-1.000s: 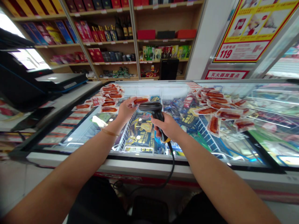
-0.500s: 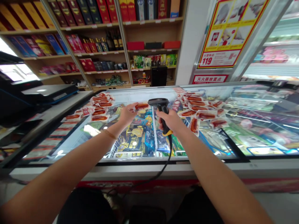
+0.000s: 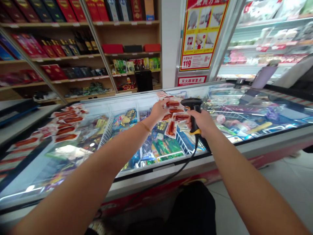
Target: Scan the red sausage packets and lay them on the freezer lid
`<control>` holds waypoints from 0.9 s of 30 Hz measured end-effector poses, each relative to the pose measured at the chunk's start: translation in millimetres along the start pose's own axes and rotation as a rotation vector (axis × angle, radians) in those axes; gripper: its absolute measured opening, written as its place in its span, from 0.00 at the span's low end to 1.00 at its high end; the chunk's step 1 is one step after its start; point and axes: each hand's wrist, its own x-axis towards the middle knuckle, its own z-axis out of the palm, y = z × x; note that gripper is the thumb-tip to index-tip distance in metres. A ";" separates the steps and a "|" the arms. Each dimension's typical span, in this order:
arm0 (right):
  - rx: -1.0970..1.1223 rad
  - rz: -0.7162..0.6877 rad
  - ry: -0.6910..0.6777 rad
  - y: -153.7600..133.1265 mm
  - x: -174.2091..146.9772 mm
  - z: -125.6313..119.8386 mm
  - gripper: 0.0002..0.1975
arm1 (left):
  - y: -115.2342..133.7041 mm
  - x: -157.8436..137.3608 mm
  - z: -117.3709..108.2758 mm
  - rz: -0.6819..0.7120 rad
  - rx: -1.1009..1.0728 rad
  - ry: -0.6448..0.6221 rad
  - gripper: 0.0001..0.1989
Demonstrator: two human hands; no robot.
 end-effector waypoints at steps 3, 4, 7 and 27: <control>0.004 -0.012 -0.018 4.8 1.8 3.3 0.09 | 1.3 0.0 3.8 0.052 0.015 -0.054 0.29; 0.002 -0.014 -0.028 6.3 2.4 6.8 0.10 | -0.7 -1.8 0.3 0.067 0.012 -0.049 0.29; -0.016 -0.020 -0.081 8.2 1.8 25.2 0.09 | -13.5 -13.0 -24.7 0.048 0.039 0.033 0.28; 0.045 0.077 -0.538 34.3 -68.5 241.2 0.09 | -147.5 -228.0 -324.0 -0.637 0.867 0.320 0.13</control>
